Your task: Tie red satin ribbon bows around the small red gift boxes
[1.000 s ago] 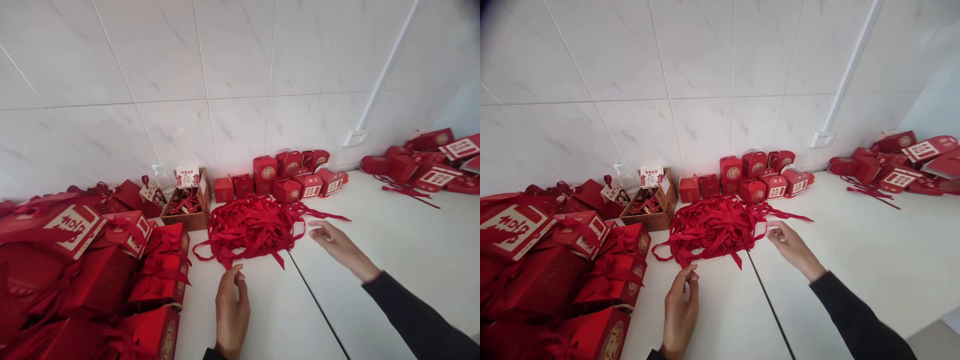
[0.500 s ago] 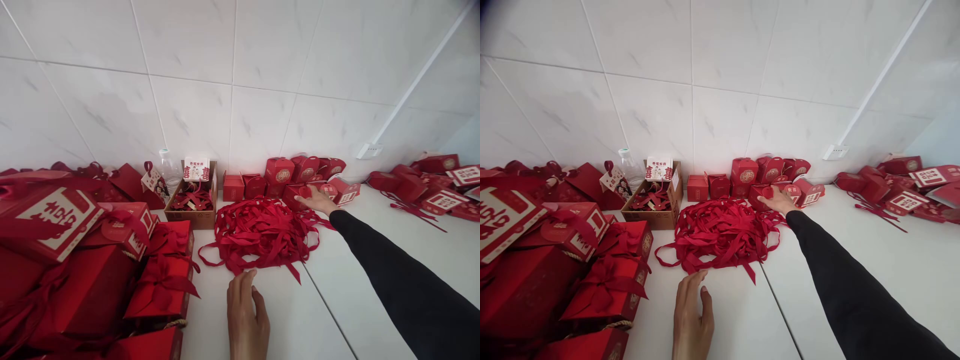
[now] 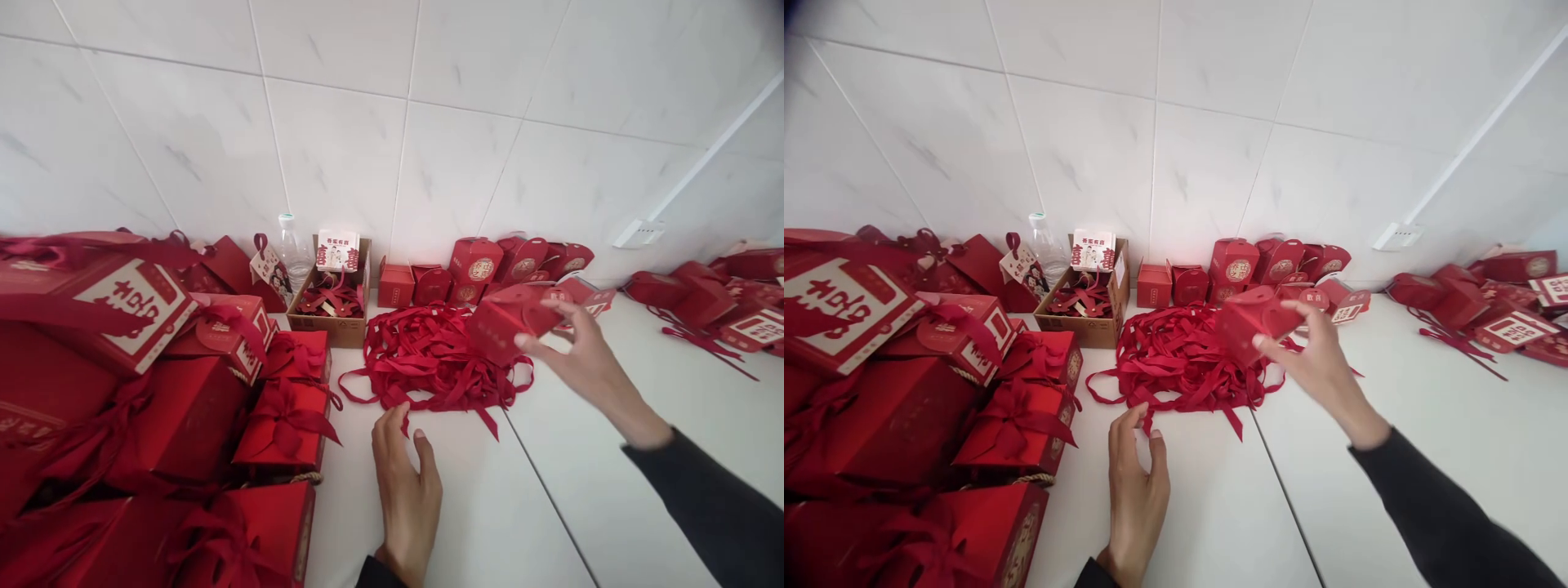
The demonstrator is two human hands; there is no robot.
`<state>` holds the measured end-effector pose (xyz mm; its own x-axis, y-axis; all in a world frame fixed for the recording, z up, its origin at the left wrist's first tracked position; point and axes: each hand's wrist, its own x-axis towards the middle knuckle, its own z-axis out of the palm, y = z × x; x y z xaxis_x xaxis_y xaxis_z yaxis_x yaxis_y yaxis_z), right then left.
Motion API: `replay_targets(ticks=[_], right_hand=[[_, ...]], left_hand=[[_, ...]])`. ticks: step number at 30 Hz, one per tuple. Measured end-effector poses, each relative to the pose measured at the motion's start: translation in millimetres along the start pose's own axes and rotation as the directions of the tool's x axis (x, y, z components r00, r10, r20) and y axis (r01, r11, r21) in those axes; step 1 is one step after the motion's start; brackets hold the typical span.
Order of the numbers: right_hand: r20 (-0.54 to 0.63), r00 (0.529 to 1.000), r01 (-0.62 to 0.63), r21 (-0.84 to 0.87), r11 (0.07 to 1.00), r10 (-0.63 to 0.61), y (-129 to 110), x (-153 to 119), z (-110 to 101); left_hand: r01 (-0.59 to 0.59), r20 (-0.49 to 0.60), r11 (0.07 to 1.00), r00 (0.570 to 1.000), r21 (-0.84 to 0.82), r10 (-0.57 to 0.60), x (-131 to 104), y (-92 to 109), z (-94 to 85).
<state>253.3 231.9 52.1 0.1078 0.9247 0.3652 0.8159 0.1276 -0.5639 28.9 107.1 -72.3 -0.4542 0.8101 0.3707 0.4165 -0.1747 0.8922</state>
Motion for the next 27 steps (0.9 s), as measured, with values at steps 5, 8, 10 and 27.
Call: replay_targets(ticks=[5,8,10,27], right_hand=[[0.390,0.884,0.143,0.300,0.943,-0.258,-11.1,-124.1,1.5],[0.582,0.750,0.086,0.385,0.919,-0.313,-10.4,-147.1,3.1],[0.539,0.776,0.113,0.393,0.912,-0.328,-11.1,-137.6,7.3],[0.288,0.805,0.502,0.134,0.854,-0.519,-5.8,-59.4,59.3]], left_hand=[[0.064,-0.069,0.995,0.995,-0.077,-0.070,-4.8,5.9,-21.2],[0.011,0.123,0.990,0.992,-0.142,0.006,-16.0,7.3,-42.3],[-0.053,0.246,0.986,0.965,-0.158,0.092,-25.0,8.8,-53.8],[-0.445,0.427,0.837,0.856,0.318,0.293,-51.7,50.8,-85.1]])
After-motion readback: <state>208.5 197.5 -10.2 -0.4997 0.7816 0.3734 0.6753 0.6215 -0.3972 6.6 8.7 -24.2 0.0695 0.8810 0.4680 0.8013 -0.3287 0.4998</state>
